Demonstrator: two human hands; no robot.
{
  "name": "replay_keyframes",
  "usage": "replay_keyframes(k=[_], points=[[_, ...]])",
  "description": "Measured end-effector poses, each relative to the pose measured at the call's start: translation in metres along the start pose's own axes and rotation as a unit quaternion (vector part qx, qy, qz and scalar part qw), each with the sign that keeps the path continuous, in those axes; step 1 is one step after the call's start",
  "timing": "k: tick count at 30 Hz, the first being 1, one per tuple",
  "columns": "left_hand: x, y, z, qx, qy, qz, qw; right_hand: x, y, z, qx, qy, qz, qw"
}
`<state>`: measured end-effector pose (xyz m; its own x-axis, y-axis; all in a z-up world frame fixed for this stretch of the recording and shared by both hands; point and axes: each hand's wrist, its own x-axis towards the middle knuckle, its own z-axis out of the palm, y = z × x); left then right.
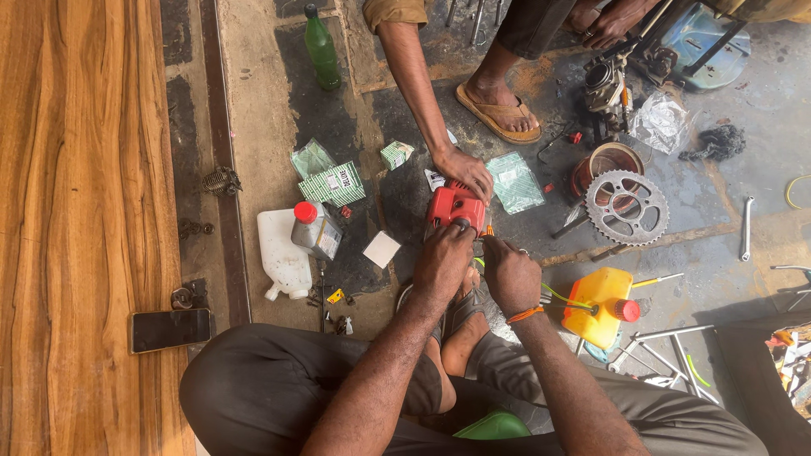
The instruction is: The person sits on the floor and uses a screwdriver to adjust components on a small red engine. They repeatedly pull the starter cord and manipulate the carburetor area while another person assists by handing over a fuel container.
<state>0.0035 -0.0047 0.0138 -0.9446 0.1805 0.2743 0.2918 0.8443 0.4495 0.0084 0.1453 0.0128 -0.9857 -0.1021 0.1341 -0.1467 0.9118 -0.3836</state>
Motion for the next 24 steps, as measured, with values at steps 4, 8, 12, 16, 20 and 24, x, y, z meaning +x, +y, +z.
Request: replay_keyframes(k=[4,8,12,16,20,24], points=[[-0.001,0.001,0.004,0.036,-0.014,0.009,0.999,-0.001,0.0,0.0,-0.032,0.012,-0.021,0.999],[-0.003,0.004,0.008,0.07,-0.02,0.005,0.997,-0.003,-0.004,-0.002,-0.066,0.025,-0.07,0.995],[-0.001,0.001,0.009,0.038,-0.019,0.0,0.999,-0.002,-0.008,-0.006,-0.063,0.029,-0.072,0.995],[-0.001,-0.001,0.009,-0.001,-0.008,-0.004,1.0,-0.002,-0.011,-0.009,-0.062,0.01,-0.049,0.997],[-0.001,-0.006,0.012,-0.053,0.001,-0.058,0.997,-0.005,0.0,0.003,0.088,-0.003,0.041,0.995],[-0.003,-0.023,0.018,-0.219,0.017,-0.163,0.962,0.002,0.035,0.04,0.444,-0.093,0.178,0.873]])
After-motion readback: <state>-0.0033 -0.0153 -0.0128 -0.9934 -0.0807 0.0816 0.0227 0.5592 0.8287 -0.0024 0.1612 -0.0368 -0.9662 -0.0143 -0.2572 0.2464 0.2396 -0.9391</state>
